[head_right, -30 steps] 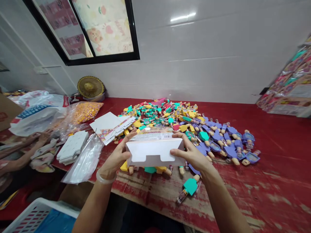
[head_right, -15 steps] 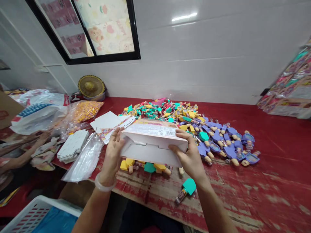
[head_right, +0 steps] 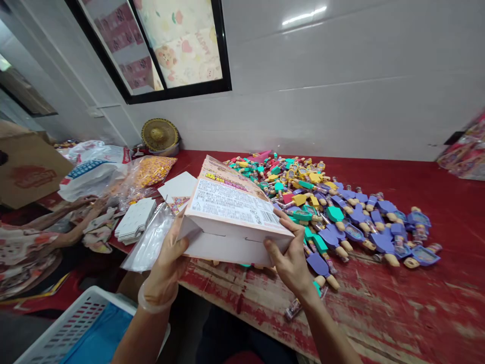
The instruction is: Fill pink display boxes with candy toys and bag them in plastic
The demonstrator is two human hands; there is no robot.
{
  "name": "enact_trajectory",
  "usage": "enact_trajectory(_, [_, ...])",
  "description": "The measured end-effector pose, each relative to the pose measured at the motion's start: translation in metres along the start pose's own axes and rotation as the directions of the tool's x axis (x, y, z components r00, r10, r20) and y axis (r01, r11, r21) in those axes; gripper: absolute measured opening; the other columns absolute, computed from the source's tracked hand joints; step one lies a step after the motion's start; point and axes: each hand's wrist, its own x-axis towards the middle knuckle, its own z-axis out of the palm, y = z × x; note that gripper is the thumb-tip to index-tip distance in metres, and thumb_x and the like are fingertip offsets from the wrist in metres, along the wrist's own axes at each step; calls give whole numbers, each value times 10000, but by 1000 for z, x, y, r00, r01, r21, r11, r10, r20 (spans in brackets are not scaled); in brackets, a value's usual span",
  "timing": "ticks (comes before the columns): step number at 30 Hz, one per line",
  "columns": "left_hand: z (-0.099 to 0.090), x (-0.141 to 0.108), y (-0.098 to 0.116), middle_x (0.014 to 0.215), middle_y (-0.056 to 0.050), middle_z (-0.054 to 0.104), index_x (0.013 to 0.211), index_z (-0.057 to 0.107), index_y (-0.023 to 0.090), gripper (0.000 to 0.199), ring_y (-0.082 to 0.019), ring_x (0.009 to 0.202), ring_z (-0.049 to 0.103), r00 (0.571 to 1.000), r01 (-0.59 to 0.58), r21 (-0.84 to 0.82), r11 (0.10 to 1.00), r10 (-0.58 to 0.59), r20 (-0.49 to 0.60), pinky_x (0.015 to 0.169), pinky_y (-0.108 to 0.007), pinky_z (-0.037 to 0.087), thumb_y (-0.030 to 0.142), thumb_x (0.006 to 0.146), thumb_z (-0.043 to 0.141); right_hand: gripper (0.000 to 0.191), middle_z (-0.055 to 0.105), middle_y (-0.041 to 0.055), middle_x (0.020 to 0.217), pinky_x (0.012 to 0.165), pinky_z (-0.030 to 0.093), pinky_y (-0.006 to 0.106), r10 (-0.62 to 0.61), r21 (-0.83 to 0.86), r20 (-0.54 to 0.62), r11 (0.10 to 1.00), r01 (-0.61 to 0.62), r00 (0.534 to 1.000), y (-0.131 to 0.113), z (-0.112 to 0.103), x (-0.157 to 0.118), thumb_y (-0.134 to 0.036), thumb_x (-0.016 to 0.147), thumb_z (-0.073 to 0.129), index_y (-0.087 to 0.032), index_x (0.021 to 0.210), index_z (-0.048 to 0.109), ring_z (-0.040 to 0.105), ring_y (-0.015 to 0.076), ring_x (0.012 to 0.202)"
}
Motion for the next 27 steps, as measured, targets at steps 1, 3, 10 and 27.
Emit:
enact_trajectory(1, [-1,-2,1,1397,-124,571,1515,343,272,1053,-366,1237,605,1000,-20,4,1000,20,-5,992,-468,570,629,653,832,457,451,155,1533,1139,392,525,13,4,49,1000,-14,999,3,-3,0,-553,916,639,-261,1202,435,432,289,1419])
enact_trajectory(3, [-1,-4,3,1431,-127,552,1512,329,269,1085,-368,1291,570,999,-28,33,999,29,-23,1019,-456,550,608,629,860,398,517,141,1487,1114,415,540,51,-68,133,997,-42,990,4,-8,-1,-572,934,603,-258,1157,506,472,307,1387])
enact_trajectory(10, [6,-4,6,1427,-119,579,1506,392,242,915,-336,1304,570,993,111,273,956,-120,17,1076,-468,507,370,724,848,510,581,53,1444,1155,403,512,-230,-368,313,865,341,921,-35,25,3,-407,985,565,-303,1479,490,543,302,1331])
enact_trajectory(27, [59,-94,-62,1477,-242,511,1619,169,331,859,-432,1197,637,774,-296,850,436,-412,481,900,-568,570,200,898,617,633,694,125,1217,958,544,518,216,136,68,965,-223,974,43,-8,-74,-684,1008,196,-255,1190,625,668,315,1132])
